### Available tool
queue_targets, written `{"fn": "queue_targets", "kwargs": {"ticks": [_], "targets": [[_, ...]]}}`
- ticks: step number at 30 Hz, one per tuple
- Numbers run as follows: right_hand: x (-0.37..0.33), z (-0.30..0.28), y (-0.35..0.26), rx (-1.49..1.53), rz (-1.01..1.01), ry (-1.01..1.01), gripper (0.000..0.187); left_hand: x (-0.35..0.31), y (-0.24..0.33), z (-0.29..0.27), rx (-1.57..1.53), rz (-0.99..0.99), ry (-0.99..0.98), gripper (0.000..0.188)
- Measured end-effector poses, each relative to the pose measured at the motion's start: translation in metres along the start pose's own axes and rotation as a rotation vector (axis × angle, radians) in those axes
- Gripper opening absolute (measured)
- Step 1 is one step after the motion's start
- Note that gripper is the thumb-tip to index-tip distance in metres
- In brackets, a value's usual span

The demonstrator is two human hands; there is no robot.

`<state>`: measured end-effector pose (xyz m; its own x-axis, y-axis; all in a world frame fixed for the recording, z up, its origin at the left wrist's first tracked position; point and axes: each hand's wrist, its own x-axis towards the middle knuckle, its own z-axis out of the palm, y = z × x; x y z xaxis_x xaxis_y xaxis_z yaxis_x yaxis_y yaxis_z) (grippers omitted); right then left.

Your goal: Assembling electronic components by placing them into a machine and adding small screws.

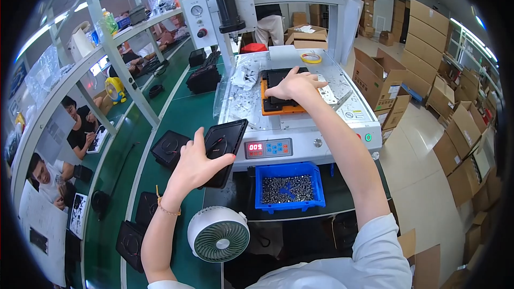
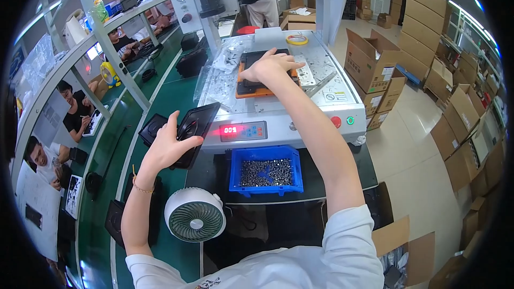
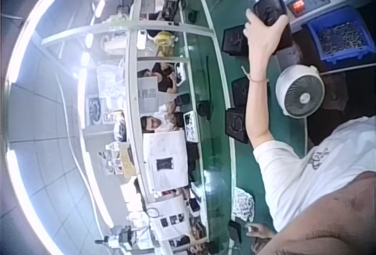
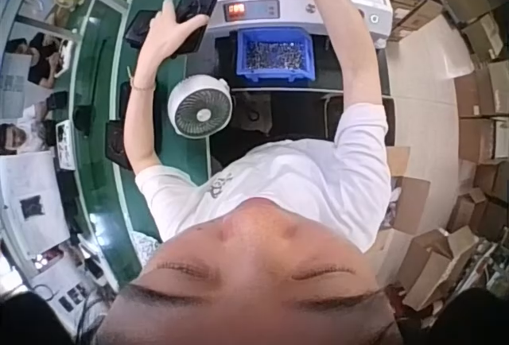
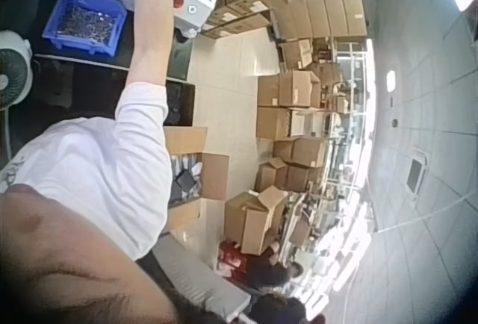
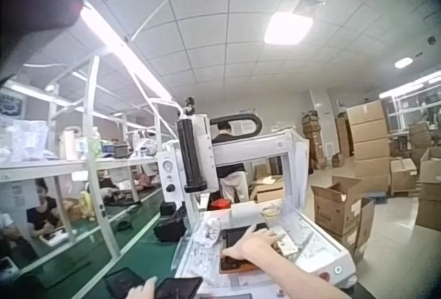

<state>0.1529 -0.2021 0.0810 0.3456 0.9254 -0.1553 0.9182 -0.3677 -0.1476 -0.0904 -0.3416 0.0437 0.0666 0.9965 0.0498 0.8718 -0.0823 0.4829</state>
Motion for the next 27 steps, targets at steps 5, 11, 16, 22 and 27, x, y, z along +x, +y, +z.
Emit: {"fn": "queue_targets", "kwargs": {"ticks": [5,11,16,22,27], "targets": [[0.000,-0.002,0.001,0.006,-0.022,0.027,0.121,-0.001,-0.008,0.001,-0.012,-0.017,-0.022,0.112],[0.005,-0.001,0.001,-0.046,-0.041,0.056,0.115,-0.005,-0.005,0.004,-0.009,0.022,-0.018,0.112],[0.011,-0.005,0.052,0.358,-0.356,0.333,0.102,-0.012,0.004,0.002,0.001,0.045,-0.014,0.112],[-0.034,0.049,0.188,0.472,-0.834,0.842,0.041,-0.030,-0.001,-0.005,-0.043,0.064,-0.009,0.108],[-0.065,0.119,0.273,0.338,-0.650,0.992,0.034,-0.038,0.019,-0.003,-0.092,0.137,-0.027,0.108]]}}
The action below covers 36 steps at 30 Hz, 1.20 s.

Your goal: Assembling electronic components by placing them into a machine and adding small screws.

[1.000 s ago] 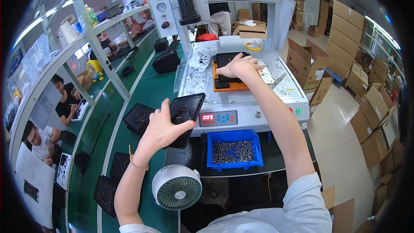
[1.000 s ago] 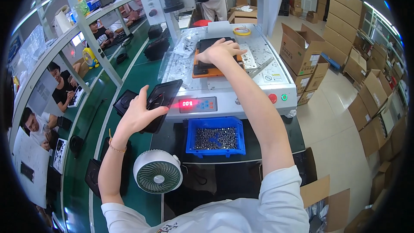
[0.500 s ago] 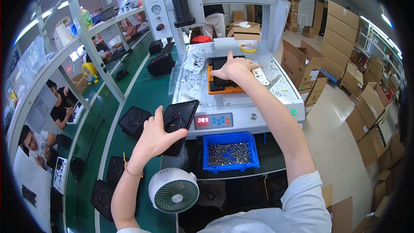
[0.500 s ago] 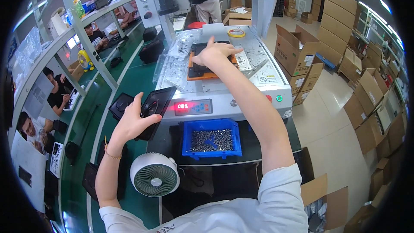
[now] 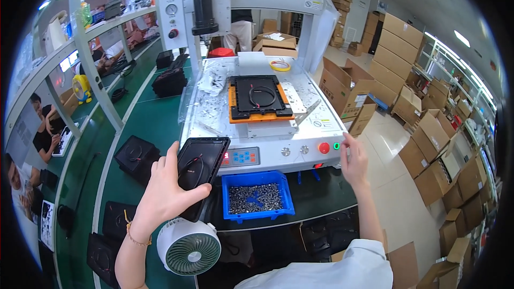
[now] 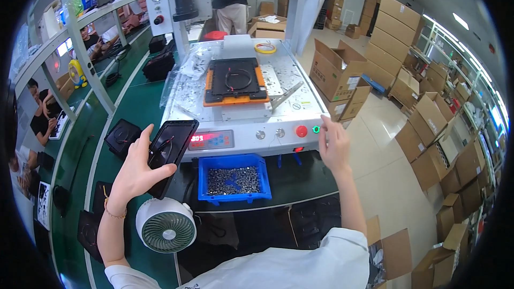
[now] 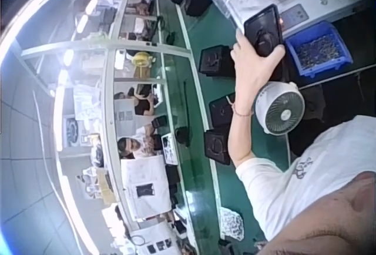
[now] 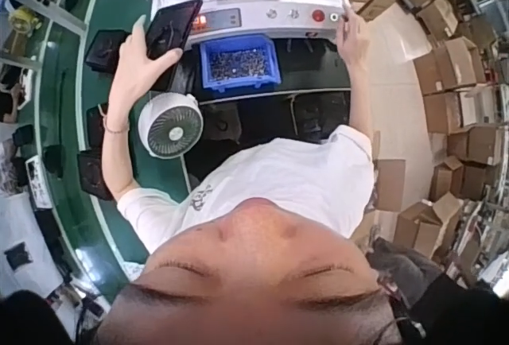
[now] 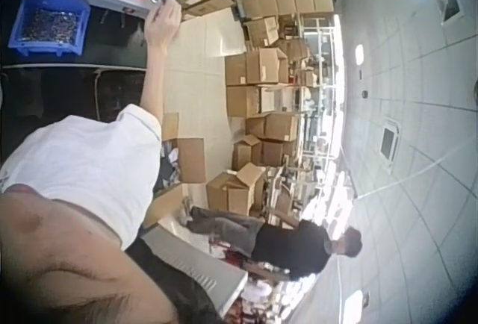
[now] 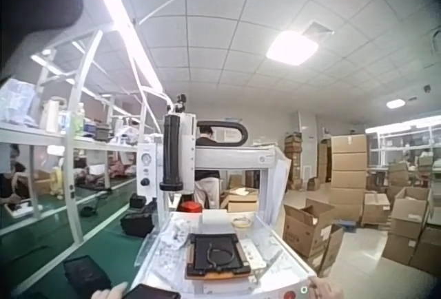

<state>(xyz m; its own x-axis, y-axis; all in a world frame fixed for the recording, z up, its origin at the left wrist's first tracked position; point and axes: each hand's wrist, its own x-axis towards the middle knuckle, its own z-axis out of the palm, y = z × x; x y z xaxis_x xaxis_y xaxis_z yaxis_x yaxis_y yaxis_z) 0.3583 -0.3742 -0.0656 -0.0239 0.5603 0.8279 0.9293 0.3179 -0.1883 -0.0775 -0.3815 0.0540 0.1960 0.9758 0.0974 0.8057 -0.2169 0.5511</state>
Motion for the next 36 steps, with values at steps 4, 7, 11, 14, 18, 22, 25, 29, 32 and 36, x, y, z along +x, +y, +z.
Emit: {"fn": "queue_targets", "kwargs": {"ticks": [4,7,11,14,18,22,25,29,32,36], "targets": [[-0.026,0.000,-0.003,0.053,0.006,-0.031,0.051,0.002,0.011,0.014,0.046,0.073,-0.021,0.109],[-0.029,-0.003,-0.005,0.059,0.035,-0.038,0.058,0.006,0.017,0.023,0.035,0.116,-0.071,0.109],[-0.022,-0.001,-0.016,0.017,0.026,-0.066,0.063,0.001,0.017,0.024,0.057,0.119,-0.074,0.109],[-0.018,-0.006,-0.022,-0.103,-0.002,-0.152,0.062,-0.003,0.012,0.024,0.046,0.102,-0.057,0.109],[-0.017,-0.006,-0.044,0.103,0.067,-0.049,0.050,-0.008,0.013,0.030,0.003,0.169,-0.033,0.109],[-0.008,-0.002,-0.109,1.383,0.591,-0.403,0.045,-0.019,0.033,0.043,-0.008,0.299,-0.089,0.109],[-0.009,0.005,-0.133,1.786,0.810,-0.630,0.048,-0.026,0.045,0.056,0.008,0.339,-0.139,0.114],[-0.011,0.008,-0.138,1.912,0.930,-0.663,0.046,-0.037,0.042,0.065,0.063,0.368,-0.072,0.118],[-0.013,0.002,-0.133,2.004,1.000,-0.670,0.046,-0.042,0.026,0.045,-0.551,0.157,-0.254,0.107],[-0.019,-0.002,-0.132,2.186,1.036,-0.634,0.050,-0.050,-0.008,0.041,-1.546,-0.335,-0.409,0.077]]}}
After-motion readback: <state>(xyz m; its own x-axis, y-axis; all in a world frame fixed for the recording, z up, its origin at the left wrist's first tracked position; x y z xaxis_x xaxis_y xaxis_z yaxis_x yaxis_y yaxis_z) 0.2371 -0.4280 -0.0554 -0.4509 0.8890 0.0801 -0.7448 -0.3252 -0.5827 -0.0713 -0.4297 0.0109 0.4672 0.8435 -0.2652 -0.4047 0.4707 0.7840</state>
